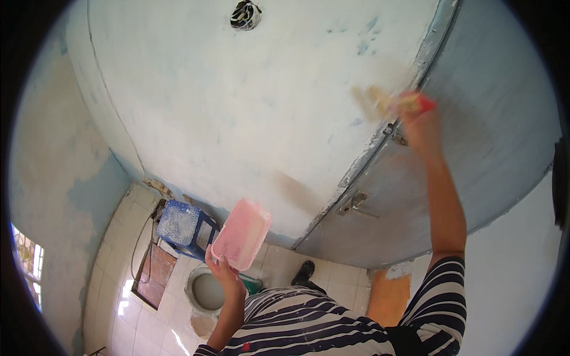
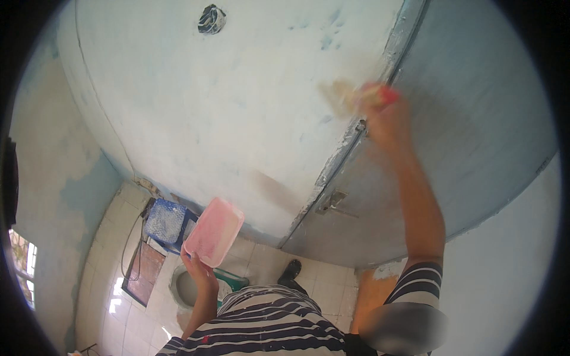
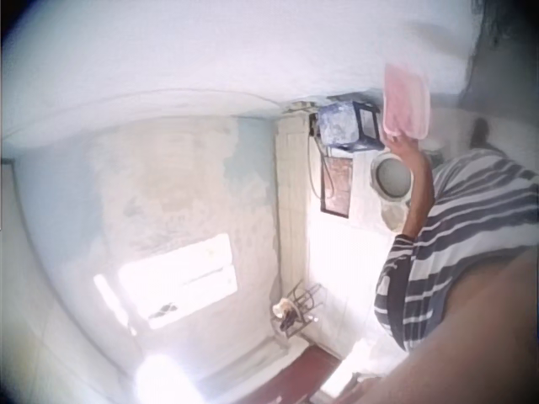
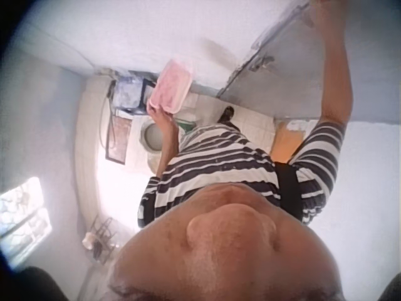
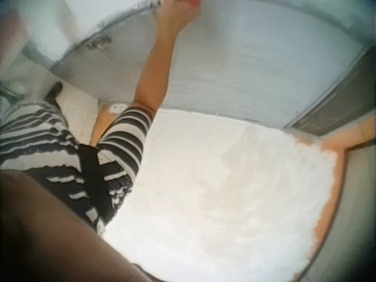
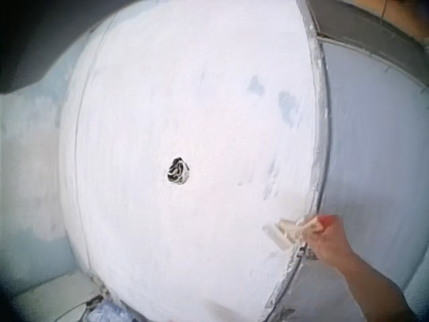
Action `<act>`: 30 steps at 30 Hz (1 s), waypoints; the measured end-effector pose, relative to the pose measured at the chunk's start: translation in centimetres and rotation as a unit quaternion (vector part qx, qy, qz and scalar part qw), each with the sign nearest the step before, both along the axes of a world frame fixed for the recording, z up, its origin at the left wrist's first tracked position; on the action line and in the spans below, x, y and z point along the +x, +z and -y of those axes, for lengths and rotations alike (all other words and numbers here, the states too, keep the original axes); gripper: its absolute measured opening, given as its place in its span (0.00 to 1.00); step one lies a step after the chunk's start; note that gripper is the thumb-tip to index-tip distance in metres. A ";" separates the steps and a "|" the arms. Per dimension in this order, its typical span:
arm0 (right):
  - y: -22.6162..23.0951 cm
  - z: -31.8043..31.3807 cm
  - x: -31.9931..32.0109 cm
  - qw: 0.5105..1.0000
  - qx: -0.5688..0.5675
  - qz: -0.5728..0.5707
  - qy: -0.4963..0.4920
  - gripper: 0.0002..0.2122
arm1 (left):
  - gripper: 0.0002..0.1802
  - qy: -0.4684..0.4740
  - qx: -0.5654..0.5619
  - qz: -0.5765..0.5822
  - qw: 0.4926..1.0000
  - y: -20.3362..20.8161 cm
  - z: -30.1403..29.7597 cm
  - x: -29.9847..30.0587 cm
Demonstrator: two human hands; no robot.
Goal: The person paints a section of a white wall using a brush, dipping the brush into a pink container held in the other hand.
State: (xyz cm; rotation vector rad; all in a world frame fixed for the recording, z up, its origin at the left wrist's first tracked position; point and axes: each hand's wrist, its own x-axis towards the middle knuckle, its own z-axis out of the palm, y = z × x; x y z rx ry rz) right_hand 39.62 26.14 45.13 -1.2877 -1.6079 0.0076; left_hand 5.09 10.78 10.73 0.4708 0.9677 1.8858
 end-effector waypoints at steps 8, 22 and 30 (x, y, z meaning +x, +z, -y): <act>10.2 1.0 -2.9 0.968 0.238 0.014 0.072 0.11 | 0.30 -0.037 -0.007 0.008 0.999 0.3 -0.5 0.7; 10.1 -1.7 -3.9 0.975 0.061 0.197 0.079 0.11 | 0.30 -0.011 0.007 0.007 1.000 -0.4 -0.4 0.5; 11.2 -1.2 -3.9 0.959 0.193 0.194 0.068 0.09 | 0.31 -0.028 -0.004 0.002 1.000 -0.4 0.0 0.4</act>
